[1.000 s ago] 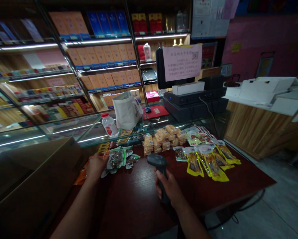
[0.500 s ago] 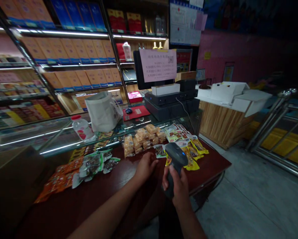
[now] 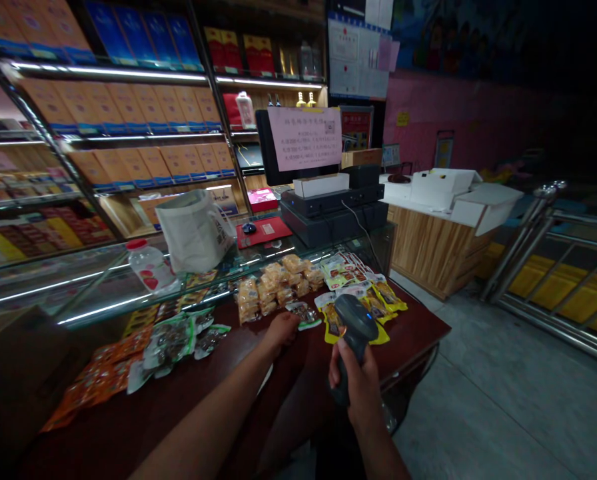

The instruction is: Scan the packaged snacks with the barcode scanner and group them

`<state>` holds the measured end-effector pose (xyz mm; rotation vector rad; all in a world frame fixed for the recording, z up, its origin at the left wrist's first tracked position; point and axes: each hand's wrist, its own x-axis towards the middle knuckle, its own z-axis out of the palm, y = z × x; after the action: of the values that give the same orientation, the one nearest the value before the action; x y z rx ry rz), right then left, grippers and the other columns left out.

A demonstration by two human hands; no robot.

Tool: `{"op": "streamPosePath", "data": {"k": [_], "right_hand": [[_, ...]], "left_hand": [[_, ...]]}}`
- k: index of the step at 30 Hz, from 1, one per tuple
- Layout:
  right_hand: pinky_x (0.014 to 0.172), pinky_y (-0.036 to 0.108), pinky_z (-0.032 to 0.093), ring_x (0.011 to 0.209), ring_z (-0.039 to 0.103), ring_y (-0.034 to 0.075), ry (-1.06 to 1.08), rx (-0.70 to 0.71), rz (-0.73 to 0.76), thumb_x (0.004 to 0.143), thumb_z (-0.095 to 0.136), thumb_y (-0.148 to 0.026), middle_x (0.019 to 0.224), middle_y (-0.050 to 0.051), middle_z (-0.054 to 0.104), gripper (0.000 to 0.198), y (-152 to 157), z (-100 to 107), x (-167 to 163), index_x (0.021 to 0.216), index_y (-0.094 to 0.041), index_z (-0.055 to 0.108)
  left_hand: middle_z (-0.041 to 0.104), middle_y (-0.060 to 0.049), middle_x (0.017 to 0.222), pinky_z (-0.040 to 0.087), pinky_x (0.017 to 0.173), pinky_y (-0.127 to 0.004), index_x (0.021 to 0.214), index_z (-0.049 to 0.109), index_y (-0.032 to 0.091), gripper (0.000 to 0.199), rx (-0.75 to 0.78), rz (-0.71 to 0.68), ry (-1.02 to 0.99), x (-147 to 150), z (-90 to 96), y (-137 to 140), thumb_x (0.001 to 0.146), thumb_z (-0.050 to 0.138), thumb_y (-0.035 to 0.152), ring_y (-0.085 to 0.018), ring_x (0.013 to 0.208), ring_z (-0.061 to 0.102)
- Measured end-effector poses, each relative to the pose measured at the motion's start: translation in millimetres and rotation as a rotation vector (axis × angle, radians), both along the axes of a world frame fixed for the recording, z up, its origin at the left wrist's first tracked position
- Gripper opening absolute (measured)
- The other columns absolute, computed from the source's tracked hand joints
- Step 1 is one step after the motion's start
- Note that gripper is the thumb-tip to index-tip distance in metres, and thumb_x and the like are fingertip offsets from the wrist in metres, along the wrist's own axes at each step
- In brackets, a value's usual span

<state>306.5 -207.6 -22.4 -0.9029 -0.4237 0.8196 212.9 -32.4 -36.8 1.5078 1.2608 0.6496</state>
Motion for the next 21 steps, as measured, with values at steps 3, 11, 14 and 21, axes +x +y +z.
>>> {"op": "streamPosePath", "data": {"k": [3, 11, 14, 21], "right_hand": [[0.037, 0.019, 0.036, 0.034, 0.042, 0.008, -0.126, -0.134, -0.031, 0.077, 0.075, -0.054, 0.043, -0.01, 0.05, 0.04, 6, -11, -7, 0.088, -0.021, 0.055], [0.039, 0.021, 0.039, 0.037, 0.048, 0.011, -0.294, -0.254, 0.03, 0.072, 0.078, -0.049, 0.046, -0.007, 0.057, 0.047, 22, -20, -34, 0.102, -0.017, 0.06], [0.037, 0.021, 0.038, 0.038, 0.049, 0.009, -0.237, -0.219, 0.115, 0.068, 0.081, -0.048, 0.064, -0.002, 0.068, 0.054, 26, -20, -46, 0.107, -0.017, 0.059], [0.041, 0.022, 0.041, 0.039, 0.048, 0.008, -0.364, -0.187, 0.224, 0.072, 0.079, -0.041, 0.066, -0.003, 0.067, 0.038, 27, -8, -54, 0.097, -0.019, 0.06]], "left_hand": [[0.042, 0.009, 0.044, 0.028, 0.041, -0.019, 0.071, 0.045, 0.022, 0.03, -0.015, -0.056, -0.077, -26, 1.5, -25, 0.081, 0.059, 0.047, -0.008, 0.037, 0.038], [0.062, 0.001, 0.079, 0.048, 0.051, -0.02, 0.089, 0.05, 0.021, 0.041, -0.2, -0.039, -0.638, -89, 13.1, -102, 0.074, 0.075, 0.05, -0.011, 0.062, 0.06], [0.061, 0.002, 0.08, 0.05, 0.053, -0.021, 0.086, 0.052, 0.02, 0.04, -0.22, 0.001, -0.708, -101, 15.9, -117, 0.072, 0.08, 0.045, -0.011, 0.065, 0.06], [0.061, 0.002, 0.069, 0.039, 0.047, -0.016, 0.108, 0.066, 0.019, 0.051, -0.127, 0.071, -0.598, -133, 27.3, -114, 0.07, 0.081, 0.049, -0.009, 0.056, 0.053]]}}
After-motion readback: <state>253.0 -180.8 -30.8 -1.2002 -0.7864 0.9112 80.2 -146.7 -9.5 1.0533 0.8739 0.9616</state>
